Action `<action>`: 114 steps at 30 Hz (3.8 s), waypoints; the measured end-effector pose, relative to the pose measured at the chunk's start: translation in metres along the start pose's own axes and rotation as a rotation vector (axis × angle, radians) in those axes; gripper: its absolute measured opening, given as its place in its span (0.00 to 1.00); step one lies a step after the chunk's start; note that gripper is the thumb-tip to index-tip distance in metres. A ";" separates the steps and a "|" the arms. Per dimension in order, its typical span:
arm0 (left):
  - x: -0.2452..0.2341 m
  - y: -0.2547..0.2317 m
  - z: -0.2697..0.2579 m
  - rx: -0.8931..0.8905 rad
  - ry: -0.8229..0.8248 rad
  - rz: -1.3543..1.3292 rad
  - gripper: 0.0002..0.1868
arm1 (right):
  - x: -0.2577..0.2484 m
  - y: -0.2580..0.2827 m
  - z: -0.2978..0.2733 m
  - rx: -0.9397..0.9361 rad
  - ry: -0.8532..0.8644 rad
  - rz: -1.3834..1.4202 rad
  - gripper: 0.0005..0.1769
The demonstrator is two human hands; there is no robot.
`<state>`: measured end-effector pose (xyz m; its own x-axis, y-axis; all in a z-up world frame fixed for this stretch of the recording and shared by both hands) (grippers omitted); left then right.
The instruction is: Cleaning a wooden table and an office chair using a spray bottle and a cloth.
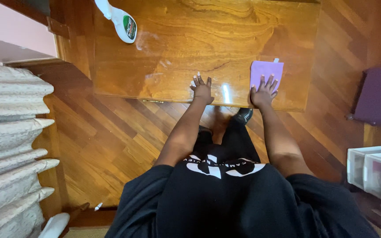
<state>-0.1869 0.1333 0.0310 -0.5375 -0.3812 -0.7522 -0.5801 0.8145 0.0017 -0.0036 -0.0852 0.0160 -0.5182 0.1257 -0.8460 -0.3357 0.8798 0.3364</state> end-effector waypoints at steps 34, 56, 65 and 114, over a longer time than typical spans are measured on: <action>-0.039 -0.004 0.008 -0.103 0.073 -0.241 0.58 | -0.024 0.024 0.019 -0.624 0.083 -0.015 0.40; -0.068 0.012 0.002 -0.047 -0.088 -0.342 0.47 | 0.073 0.096 0.016 -0.618 -0.101 -0.057 0.41; -0.020 0.034 0.044 0.033 -0.133 -0.317 0.49 | 0.077 0.182 -0.004 -0.721 0.128 0.149 0.41; -0.037 0.062 0.081 -0.168 -0.034 -0.051 0.60 | -0.031 0.089 0.020 -0.621 -0.180 -0.004 0.19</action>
<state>-0.1533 0.2334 0.0061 -0.4849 -0.4030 -0.7762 -0.7022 0.7085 0.0707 -0.0017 -0.0011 0.0639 -0.3945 0.2456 -0.8855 -0.7580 0.4577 0.4647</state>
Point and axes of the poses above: each hand's wrist, its own z-axis towards the middle knuckle, its own x-axis out of the palm, y = z × x, the point moved 1 cm from there along z, towards the middle knuckle, and after that the axes turned 6 degrees about z, right-handed, at the moved point
